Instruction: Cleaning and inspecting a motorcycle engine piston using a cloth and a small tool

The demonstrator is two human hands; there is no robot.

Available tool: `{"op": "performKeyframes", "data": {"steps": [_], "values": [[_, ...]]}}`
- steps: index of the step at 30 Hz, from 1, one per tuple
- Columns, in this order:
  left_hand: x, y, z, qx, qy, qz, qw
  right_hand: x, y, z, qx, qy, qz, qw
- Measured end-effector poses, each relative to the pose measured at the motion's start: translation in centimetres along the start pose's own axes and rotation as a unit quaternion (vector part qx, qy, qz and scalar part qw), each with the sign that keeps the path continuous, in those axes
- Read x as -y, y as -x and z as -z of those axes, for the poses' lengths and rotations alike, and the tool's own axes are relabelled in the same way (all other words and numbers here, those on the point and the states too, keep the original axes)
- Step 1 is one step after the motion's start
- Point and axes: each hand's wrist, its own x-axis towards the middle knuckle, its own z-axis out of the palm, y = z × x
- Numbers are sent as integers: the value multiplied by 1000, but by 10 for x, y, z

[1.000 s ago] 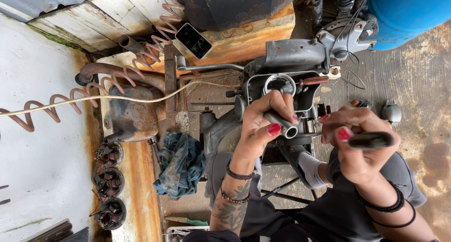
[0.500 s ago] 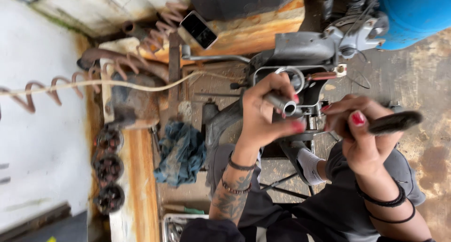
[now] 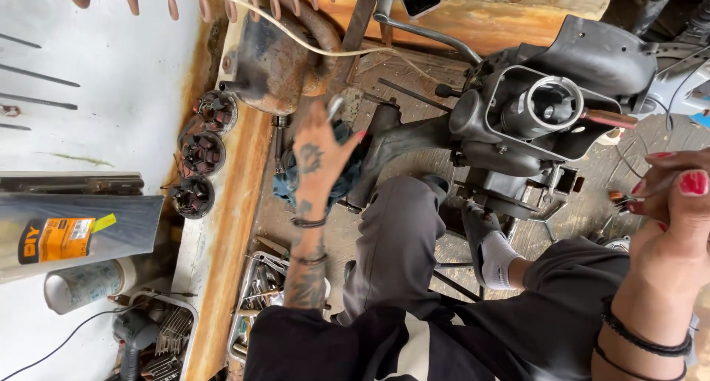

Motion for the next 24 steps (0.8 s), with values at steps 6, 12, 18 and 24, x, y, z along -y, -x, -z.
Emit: {"op": "performKeyframes", "data": {"steps": [6,12,18,24], "values": [[68,36,-1,112,-122,37,985,22,-11,-17,28,3,158,987],[-10,2,63,123,165,-45,978,52,-19,-36,42,-26,170,984],[-100,-33,87,169,416,-410,794,94,-30,-46,122,58,287,948],[-178,-52,56,198,327,-420,823,81,-27,-37,191,-25,179,965]]}}
